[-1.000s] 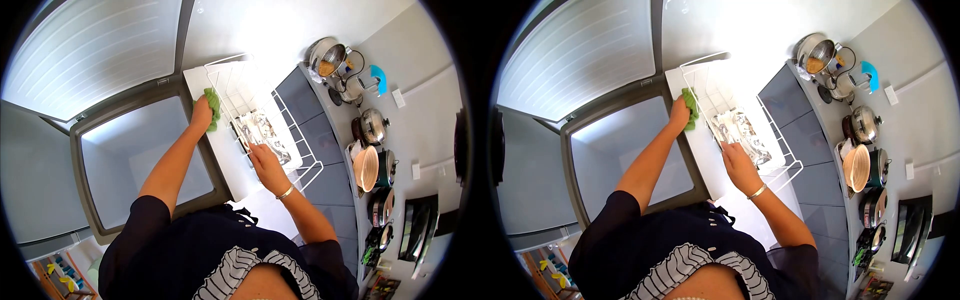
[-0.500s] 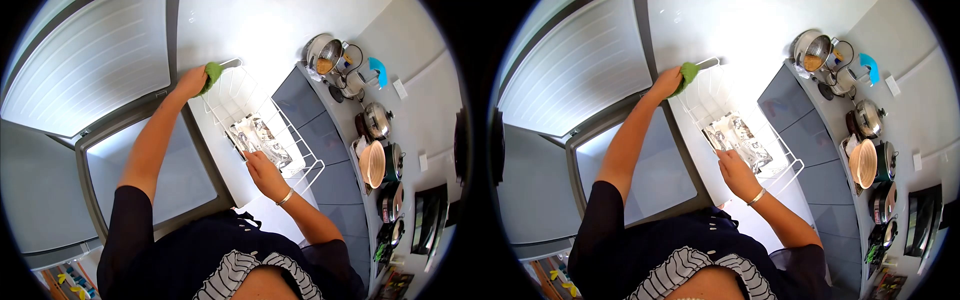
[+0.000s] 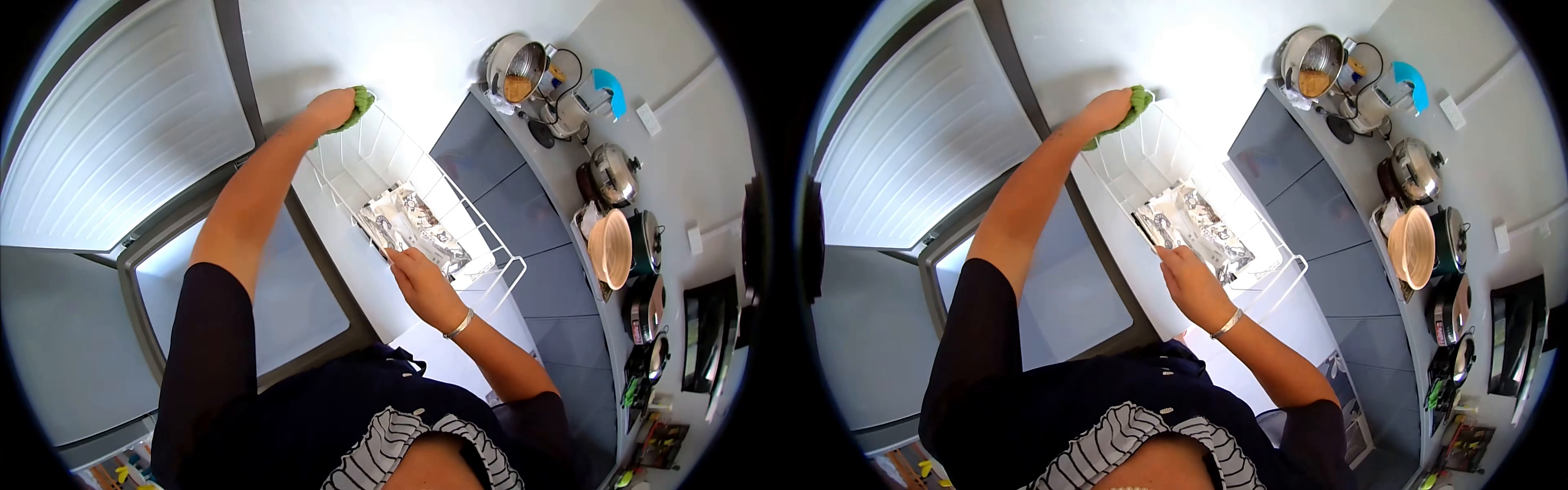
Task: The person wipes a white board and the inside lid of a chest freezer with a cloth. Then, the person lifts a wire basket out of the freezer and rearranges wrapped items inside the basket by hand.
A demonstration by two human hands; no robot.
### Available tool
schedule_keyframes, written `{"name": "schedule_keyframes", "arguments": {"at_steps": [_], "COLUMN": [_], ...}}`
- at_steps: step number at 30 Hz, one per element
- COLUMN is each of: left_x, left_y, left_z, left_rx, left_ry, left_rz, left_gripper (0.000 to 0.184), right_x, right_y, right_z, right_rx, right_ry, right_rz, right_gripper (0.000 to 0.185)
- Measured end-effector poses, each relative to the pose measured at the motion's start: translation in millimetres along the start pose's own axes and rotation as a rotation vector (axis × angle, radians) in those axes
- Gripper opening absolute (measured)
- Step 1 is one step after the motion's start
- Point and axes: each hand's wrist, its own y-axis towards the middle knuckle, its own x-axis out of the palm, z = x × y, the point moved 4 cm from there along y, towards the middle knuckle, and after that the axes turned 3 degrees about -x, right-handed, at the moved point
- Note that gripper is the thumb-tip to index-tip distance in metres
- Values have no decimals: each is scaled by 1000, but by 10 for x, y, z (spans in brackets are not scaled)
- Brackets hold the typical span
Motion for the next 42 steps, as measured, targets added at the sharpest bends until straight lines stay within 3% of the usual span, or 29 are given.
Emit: {"name": "schedule_keyframes", "arguments": {"at_steps": [1, 5, 7, 8, 10, 11, 13, 14, 16, 18, 20, 22, 23, 25, 27, 28, 29, 30, 35, 36, 37, 38, 40, 42], "left_x": [-114, -197, -605, -695, -1008, -1056, -1103, -1097, -572, -32, 290, 1065, 1101, 1165, 1104, 1001, 1020, 440, -768, -792, -1029, -1229, -1250, -1251], "left_y": [-149, -579, -947, -994, -1159, -1106, -1102, -1089, -816, -698, -620, -463, -449, -633, -571, -529, -477, -659, -1218, -1224, -1458, -1891, -2156, -2720], "left_z": [20, -187, -86, -19, 223, 346, 638, 649, 848, 802, 680, 324, 358, 295, 322, 273, 284, 402, 397, 369, 362, 322, 223, 116], "left_rx": [-57, -65, -81, -81, 123, 123, 367, 356, 462, 516, 478, 382, 382, 238, 376, 380, 420, 250, 37, 50, -27, -135, -144, -179], "left_ry": [-78, -53, 20, 20, -129, -129, -162, -174, -68, 130, 239, 635, 635, 324, 364, 126, 105, -362, -886, -813, -1019, -1232, -1201, -1164], "left_rz": [-77, -45, 198, 198, 667, 667, 782, 760, 488, -29, -91, -374, -374, -565, -603, -389, -373, -99, 358, 379, 324, 282, 351, 437], "left_gripper": [27, 27, 26, 26, 26, 26, 31, 32, 29, 31, 25, 18, 18, 16, 19, 19, 18, 17, 21, 22, 23, 24, 23, 24], "right_x": [-2, -3, 16, 0, 32, 18, 32, 34, 44, 40, 53, 38, 40, 139, 84, 113, 64, 109, 90, 49, -12, -35, -40, -86], "right_y": [-1, 4, -2, 17, 6, 1, -18, 1, -20, -37, -16, -29, -23, -35, -59, -54, -72, -52, -49, -22, -2, 10, 44, 7], "right_z": [14, 37, 42, 56, 38, 27, 12, 13, 23, 29, 18, 15, -1, 30, 68, 66, 98, 73, 154, 285, 218, 220, 246, 163], "right_rx": [4, 7, 2, 2, 9, 32, 30, 21, 9, 4, 20, 25, 18, -28, 33, 27, 22, -12, -43, -49, -16, 163, 137, 325], "right_ry": [5, 15, -6, -6, -20, -35, -34, -31, -44, -53, -43, 5, 46, 39, 36, 34, 3, -6, 68, 89, 69, 136, 104, 279], "right_rz": [1, 9, 7, 7, 0, -21, -27, -24, -15, -2, -28, -25, -23, -39, -36, -40, -12, -25, -56, 0, -4, -53, -57, -122], "right_gripper": [28, 26, 26, 26, 26, 28, 28, 29, 29, 29, 30, 30, 30, 30, 28, 28, 29, 29, 28, 27, 27, 29, 32, 34]}}
